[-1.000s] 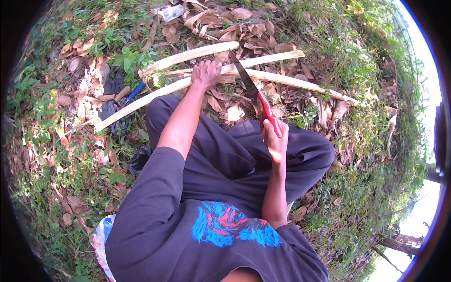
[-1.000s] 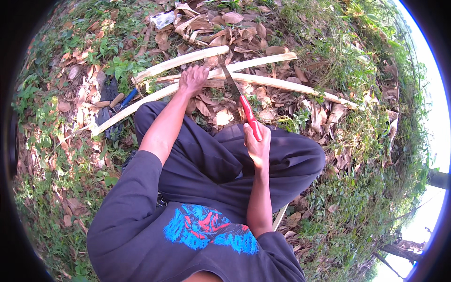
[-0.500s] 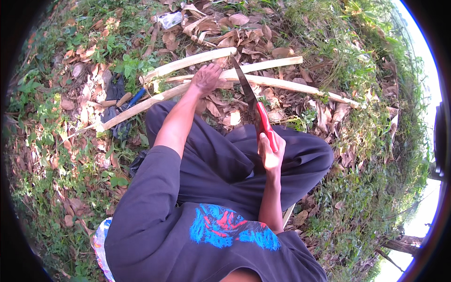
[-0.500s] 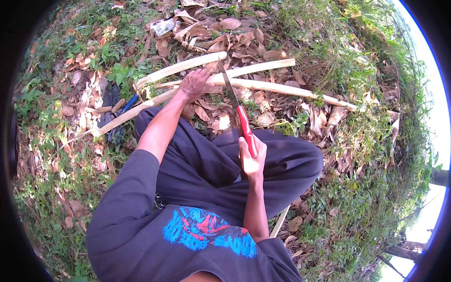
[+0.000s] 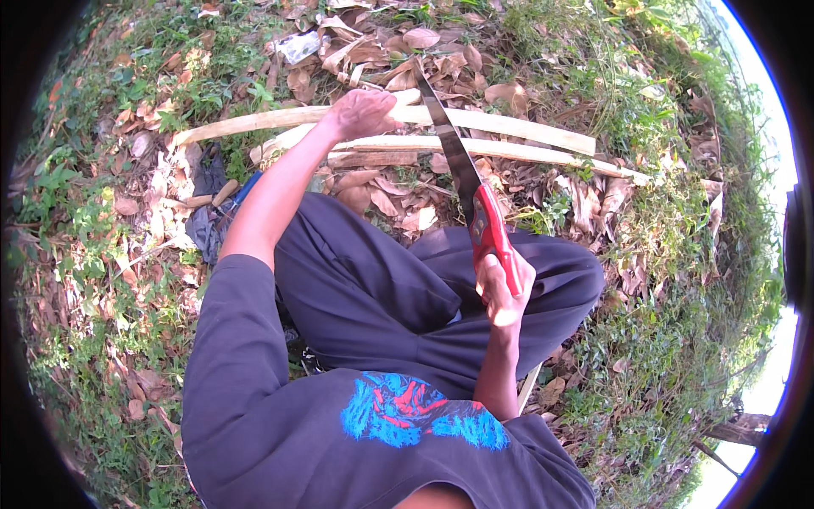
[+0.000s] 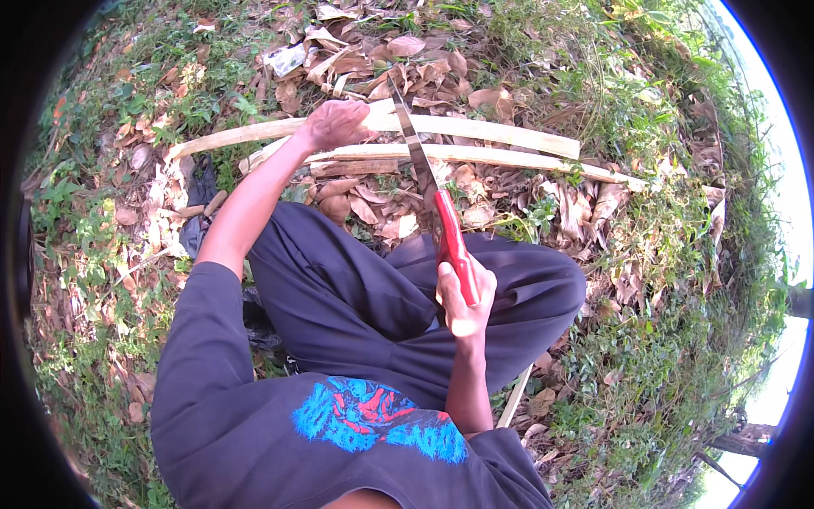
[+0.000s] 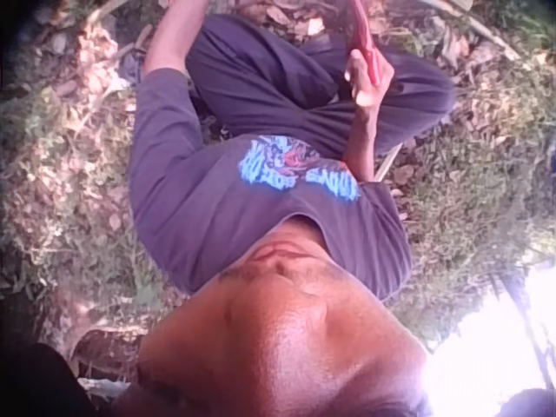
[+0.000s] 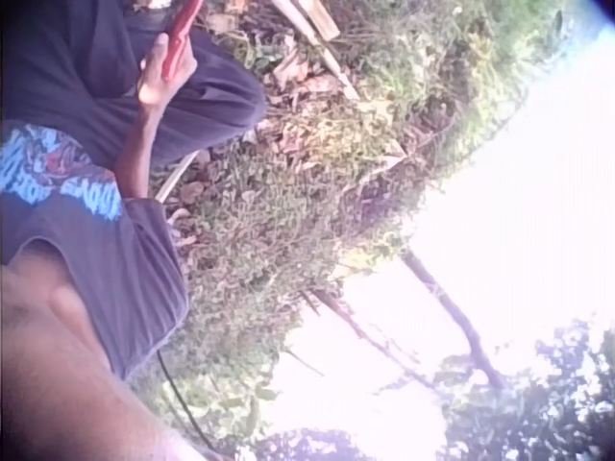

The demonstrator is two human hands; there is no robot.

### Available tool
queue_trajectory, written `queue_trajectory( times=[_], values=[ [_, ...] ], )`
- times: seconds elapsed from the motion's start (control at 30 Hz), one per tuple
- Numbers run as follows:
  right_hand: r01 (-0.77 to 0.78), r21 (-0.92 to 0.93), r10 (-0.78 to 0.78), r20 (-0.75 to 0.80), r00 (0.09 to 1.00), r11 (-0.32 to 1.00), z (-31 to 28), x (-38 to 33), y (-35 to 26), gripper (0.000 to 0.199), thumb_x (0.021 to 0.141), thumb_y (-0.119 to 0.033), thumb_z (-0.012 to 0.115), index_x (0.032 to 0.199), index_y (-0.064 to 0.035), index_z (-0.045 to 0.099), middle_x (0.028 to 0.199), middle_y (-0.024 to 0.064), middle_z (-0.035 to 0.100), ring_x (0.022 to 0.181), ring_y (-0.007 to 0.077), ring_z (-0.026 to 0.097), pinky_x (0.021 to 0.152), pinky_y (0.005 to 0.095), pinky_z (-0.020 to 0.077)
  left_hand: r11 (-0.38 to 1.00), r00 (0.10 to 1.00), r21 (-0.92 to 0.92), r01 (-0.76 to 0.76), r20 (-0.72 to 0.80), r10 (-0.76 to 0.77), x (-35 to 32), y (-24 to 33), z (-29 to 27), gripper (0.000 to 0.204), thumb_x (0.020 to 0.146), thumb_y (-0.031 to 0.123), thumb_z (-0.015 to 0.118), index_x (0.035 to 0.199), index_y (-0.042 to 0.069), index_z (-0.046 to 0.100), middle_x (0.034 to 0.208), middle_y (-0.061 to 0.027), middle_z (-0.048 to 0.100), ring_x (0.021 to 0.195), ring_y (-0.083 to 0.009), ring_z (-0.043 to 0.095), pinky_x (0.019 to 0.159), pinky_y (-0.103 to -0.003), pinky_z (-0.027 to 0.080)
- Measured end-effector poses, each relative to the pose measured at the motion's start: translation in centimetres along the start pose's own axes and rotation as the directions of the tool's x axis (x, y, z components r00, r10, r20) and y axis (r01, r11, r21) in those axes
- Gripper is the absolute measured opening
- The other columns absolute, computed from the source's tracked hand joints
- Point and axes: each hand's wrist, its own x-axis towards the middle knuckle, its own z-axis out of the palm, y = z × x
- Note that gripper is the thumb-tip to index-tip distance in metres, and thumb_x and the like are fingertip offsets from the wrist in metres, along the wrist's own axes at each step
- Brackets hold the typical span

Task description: The person sits cross-legged on the ground and uses a red-handled saw to cut a long bamboo pole into smaller sections. They hold the bamboo with one hand and saw with the other, periodically adjusting the pole's position to complete the cuts.

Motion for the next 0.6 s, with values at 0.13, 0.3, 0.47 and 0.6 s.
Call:
queue_trajectory(
  times=[0.13, 0.3, 0.47, 0.6],
  values=[
    [0.02, -0.037, -0.02, 0.013, 1.0, 0.999, -0.4, -0.6, 0.7, 0.015, 0.095, -0.013, 0.06, 0.087, 0.0002, 0.06, 0.057, -0.0036, 0.051, 0.047, 0.0033, 0.043, 0.045, 0.0215, 0.0325, 0.997, 0.991, 0.02, 0.077, 0.11, -0.078, -0.5, 0.2, 3.0, 0.05, 0.093, 0.047, 0.058, 0.116, 0.002, 0.06, 0.103, -0.0134, 0.065, 0.108, -0.0278, 0.061, 0.09, -0.043, 0.048],
    [-0.095, -0.036, 0.093, -0.039, 0.995, 0.995, -0.3, -1.3, 2.0, 0.02, 0.096, -0.019, 0.062, 0.086, -0.0012, 0.059, 0.057, -0.0039, 0.05, 0.047, 0.0032, 0.043, 0.045, 0.0215, 0.0324, 0.947, 0.95, -0.086, 0.308, 0.072, -0.303, -4.3, 1.3, 8.9, 0.062, 0.087, 0.053, 0.063, 0.129, 0.008, 0.056, 0.111, -0.0166, 0.062, 0.106, -0.0324, 0.062, 0.087, -0.047, 0.05],
    [-0.101, -0.04, 0.099, -0.044, 0.994, 0.994, 0.1, -1.5, 2.9, 0.024, 0.096, -0.022, 0.062, 0.083, -0.0023, 0.057, 0.057, -0.0033, 0.049, 0.046, 0.0037, 0.043, 0.044, 0.0218, 0.0315, 0.9, 0.926, -0.218, 0.378, 0.098, -0.366, -4.2, 1.4, 10.1, 0.061, 0.091, 0.05, 0.06, 0.138, 0.014, 0.048, 0.122, -0.0173, 0.064, 0.107, -0.0358, 0.065, 0.089, -0.052, 0.051],
    [-0.118, -0.079, 0.116, -0.029, 0.993, 0.99, 0.6, -1.5, 2.5, 0.026, 0.096, -0.024, 0.062, 0.082, -0.0022, 0.057, 0.056, -0.0033, 0.049, 0.047, 0.004, 0.044, 0.045, 0.0224, 0.0325, 0.934, 0.938, -0.119, 0.336, 0.137, -0.32, -3.5, 1.9, 9.5, 0.052, 0.094, 0.046, 0.056, 0.135, 0.014, 0.05, 0.119, -0.0157, 0.067, 0.107, -0.0364, 0.065, 0.089, -0.052, 0.05]
  ],
)
